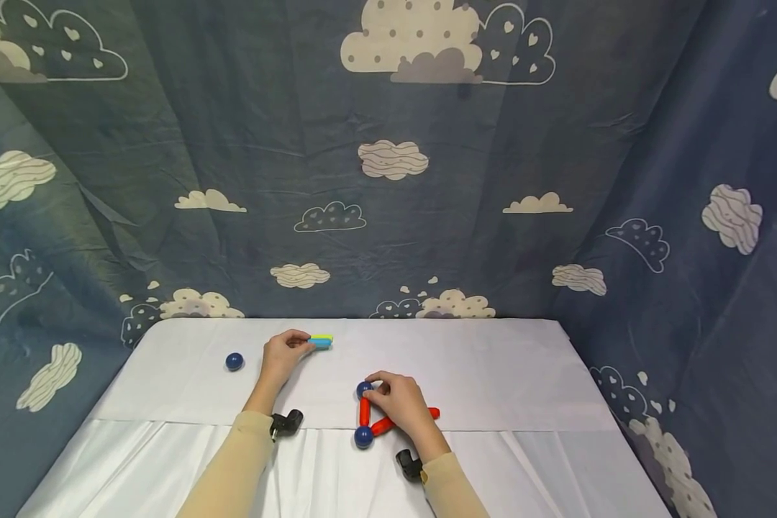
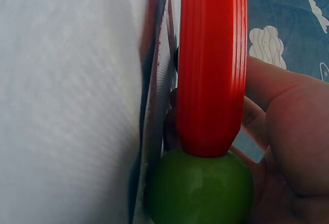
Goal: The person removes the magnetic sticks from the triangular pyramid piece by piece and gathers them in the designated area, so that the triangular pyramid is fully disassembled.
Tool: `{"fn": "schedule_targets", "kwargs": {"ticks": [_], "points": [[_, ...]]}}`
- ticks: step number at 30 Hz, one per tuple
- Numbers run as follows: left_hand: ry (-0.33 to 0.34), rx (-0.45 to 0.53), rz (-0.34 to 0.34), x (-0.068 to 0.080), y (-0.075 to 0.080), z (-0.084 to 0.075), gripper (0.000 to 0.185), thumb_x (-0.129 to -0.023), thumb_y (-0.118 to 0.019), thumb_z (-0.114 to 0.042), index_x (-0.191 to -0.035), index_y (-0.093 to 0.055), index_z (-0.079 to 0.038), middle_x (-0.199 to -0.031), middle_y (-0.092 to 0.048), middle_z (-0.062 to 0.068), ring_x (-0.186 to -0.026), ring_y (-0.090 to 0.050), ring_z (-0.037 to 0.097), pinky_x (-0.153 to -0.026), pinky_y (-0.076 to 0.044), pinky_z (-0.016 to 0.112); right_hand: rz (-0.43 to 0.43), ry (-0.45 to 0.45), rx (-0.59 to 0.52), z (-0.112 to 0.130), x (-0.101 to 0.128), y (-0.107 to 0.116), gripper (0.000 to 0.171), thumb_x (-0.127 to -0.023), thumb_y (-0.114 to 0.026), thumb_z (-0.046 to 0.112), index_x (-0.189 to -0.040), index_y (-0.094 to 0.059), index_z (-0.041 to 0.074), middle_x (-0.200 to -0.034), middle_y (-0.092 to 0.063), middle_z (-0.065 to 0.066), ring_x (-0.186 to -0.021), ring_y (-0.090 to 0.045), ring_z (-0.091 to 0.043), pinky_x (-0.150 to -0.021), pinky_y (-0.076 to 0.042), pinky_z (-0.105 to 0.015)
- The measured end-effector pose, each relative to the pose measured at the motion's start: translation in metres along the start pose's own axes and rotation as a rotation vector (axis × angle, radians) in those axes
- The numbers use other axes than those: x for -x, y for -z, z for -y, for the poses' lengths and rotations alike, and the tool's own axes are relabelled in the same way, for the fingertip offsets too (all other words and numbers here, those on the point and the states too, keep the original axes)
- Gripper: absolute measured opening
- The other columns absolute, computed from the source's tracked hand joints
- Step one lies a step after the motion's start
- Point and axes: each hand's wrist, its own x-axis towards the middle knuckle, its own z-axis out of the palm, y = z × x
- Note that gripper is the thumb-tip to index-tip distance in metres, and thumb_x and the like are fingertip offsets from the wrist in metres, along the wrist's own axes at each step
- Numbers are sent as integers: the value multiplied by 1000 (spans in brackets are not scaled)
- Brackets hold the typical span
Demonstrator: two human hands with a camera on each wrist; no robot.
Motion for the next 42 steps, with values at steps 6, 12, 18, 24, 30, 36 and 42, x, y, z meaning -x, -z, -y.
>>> {"fn": "schedule_targets", "kwargs": {"ticks": [6, 12, 18, 24, 30, 36, 42], "points": [[4, -52, 0, 1, -2, 2, 17, -86, -86, -11, -101, -80, -5, -89, -77, 9, -80, -63, 14, -73, -48, 25, 7, 1, -15, 0, 2, 0, 27, -94, -81, 30, -120, -78, 22, -84, -66, 3, -79, -55, -14, -76, -45, -29], [1, -60, -19, 3, -3, 2, 17, -86, -86, -9, -101, -80, -3, -89, -76, 10, -78, -60, 15, -70, -46, 25, 6, 9, -16, 0, 2, -1, 27, -94, -81, 30, -120, -78, 22, -84, -65, 4, -79, -55, -14, -76, -45, -28], [-10, -58, -34, 3, -3, 2, 18, -85, -87, -7, -101, -79, -2, -91, -77, 11, -78, -59, 15, -70, -47, 23, 3, 11, -4, 1, 1, -1, 28, -94, -81, 31, -120, -78, 21, -85, -68, 4, -80, -56, -13, -78, -47, -28], [-6, -33, -37, 10, 1, -1, 18, -87, -85, -8, -104, -78, -3, -94, -77, 11, -80, -60, 15, -70, -47, 21, 4, 14, -15, 1, 2, -3, 28, -94, -81, 31, -120, -78, 21, -86, -68, 4, -80, -56, -13, -78, -47, -30], [-68, -3, 66, 36, 7, -13, 20, -91, -81, -8, -110, -77, -4, -101, -78, 10, -88, -64, 15, -73, -51, 21, 16, 29, -10, 1, 2, -2, 30, -94, -81, 31, -122, -77, 20, -85, -68, 5, -79, -56, -12, -78, -47, -29], [-181, -54, 287, 69, 5, -30, 23, -93, -80, -8, -116, -77, -8, -105, -80, 3, -93, -67, 12, -81, -54, 25, 55, 10, -6, 0, 1, 9, 33, -92, -83, 25, -122, -77, 12, -87, -69, 3, -80, -58, -13, -79, -51, -30], [-204, -76, 402, 88, -5, -37, 26, -95, -78, -9, -121, -75, -10, -112, -79, 2, -93, -67, 11, -84, -55, 26, 95, -39, 11, -1, 0, 17, 16, -92, -83, 24, -102, -80, 11, -84, -69, 2, -80, -57, -15, -80, -51, -32]]}}
